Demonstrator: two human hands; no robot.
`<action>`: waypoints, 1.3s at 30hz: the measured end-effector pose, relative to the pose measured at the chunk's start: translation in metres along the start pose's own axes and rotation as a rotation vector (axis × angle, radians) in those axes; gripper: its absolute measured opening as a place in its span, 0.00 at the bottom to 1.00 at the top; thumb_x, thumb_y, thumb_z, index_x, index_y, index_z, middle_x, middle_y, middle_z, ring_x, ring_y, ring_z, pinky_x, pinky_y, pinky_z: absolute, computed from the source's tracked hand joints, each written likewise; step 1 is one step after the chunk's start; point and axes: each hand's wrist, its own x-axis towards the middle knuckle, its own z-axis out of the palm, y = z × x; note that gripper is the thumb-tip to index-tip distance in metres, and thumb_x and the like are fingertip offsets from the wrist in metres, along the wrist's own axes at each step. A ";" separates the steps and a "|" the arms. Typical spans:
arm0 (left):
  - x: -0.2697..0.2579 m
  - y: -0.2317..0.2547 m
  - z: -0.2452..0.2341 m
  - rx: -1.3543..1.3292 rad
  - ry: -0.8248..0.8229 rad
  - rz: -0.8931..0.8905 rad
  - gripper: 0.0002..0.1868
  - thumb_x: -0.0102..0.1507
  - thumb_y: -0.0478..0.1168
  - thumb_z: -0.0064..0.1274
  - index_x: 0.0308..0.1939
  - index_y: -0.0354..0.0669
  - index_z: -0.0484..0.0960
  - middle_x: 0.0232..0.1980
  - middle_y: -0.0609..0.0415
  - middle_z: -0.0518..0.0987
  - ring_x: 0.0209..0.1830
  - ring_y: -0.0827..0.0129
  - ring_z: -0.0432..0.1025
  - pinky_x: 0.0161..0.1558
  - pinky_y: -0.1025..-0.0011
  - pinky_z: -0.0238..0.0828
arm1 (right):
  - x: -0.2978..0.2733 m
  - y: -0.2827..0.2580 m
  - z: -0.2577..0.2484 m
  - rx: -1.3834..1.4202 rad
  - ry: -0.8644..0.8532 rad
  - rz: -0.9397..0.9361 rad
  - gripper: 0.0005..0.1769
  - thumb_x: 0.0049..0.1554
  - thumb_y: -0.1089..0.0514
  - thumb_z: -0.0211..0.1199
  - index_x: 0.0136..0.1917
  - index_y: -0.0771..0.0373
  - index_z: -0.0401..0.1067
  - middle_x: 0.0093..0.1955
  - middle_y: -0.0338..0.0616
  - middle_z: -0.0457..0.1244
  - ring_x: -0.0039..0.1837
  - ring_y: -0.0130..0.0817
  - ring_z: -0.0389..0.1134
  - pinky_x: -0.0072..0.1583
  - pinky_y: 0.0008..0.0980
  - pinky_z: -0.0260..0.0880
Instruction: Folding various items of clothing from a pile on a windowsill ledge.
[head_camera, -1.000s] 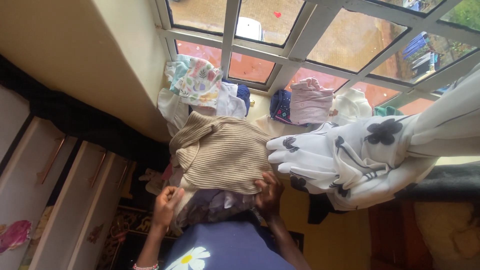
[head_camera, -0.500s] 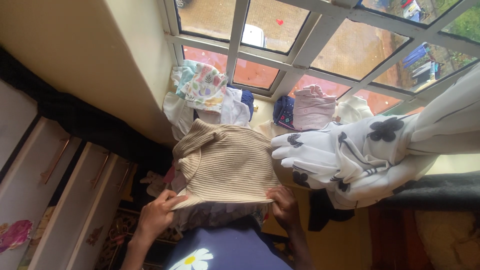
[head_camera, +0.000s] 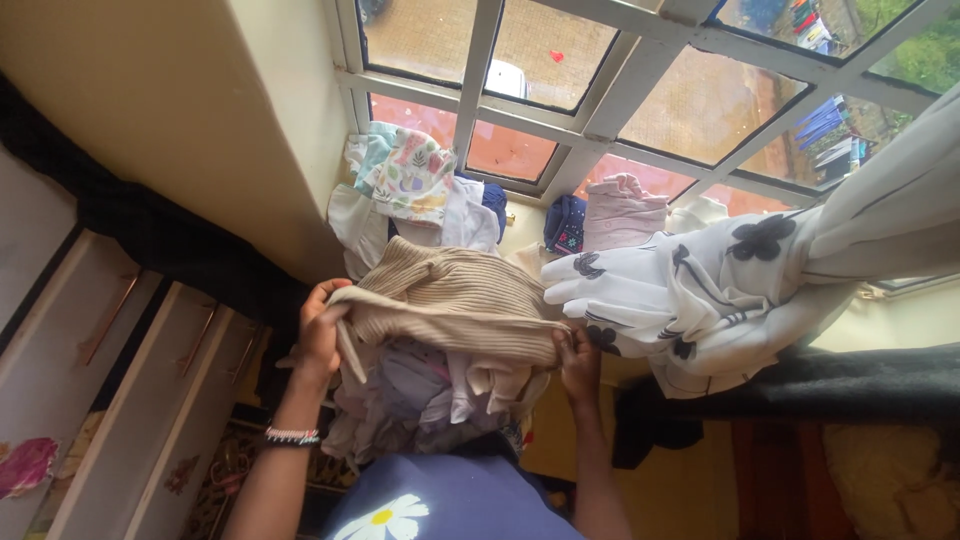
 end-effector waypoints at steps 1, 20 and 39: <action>0.013 -0.006 0.004 0.013 0.089 0.008 0.19 0.61 0.24 0.45 0.57 0.35 0.72 0.48 0.49 0.81 0.47 0.69 0.76 0.52 0.74 0.74 | 0.007 0.012 0.001 0.020 0.054 -0.043 0.11 0.63 0.57 0.64 0.57 0.62 0.75 0.51 0.36 0.68 0.53 0.24 0.65 0.56 0.25 0.66; -0.002 -0.015 -0.002 1.614 0.605 0.610 0.32 0.48 0.35 0.64 0.57 0.41 0.77 0.68 0.32 0.66 0.62 0.38 0.65 0.60 0.49 0.60 | 0.000 -0.004 0.024 -0.677 0.100 0.049 0.23 0.68 0.42 0.56 0.53 0.65 0.79 0.45 0.54 0.71 0.48 0.47 0.72 0.54 0.40 0.69; -0.019 -0.082 0.014 -0.237 0.264 -0.509 0.28 0.62 0.62 0.57 0.54 0.46 0.78 0.48 0.54 0.78 0.45 0.63 0.74 0.42 0.64 0.72 | -0.081 -0.096 0.109 1.040 -0.305 0.811 0.28 0.62 0.50 0.56 0.65 0.77 0.66 0.65 0.62 0.66 0.68 0.48 0.67 0.69 0.41 0.67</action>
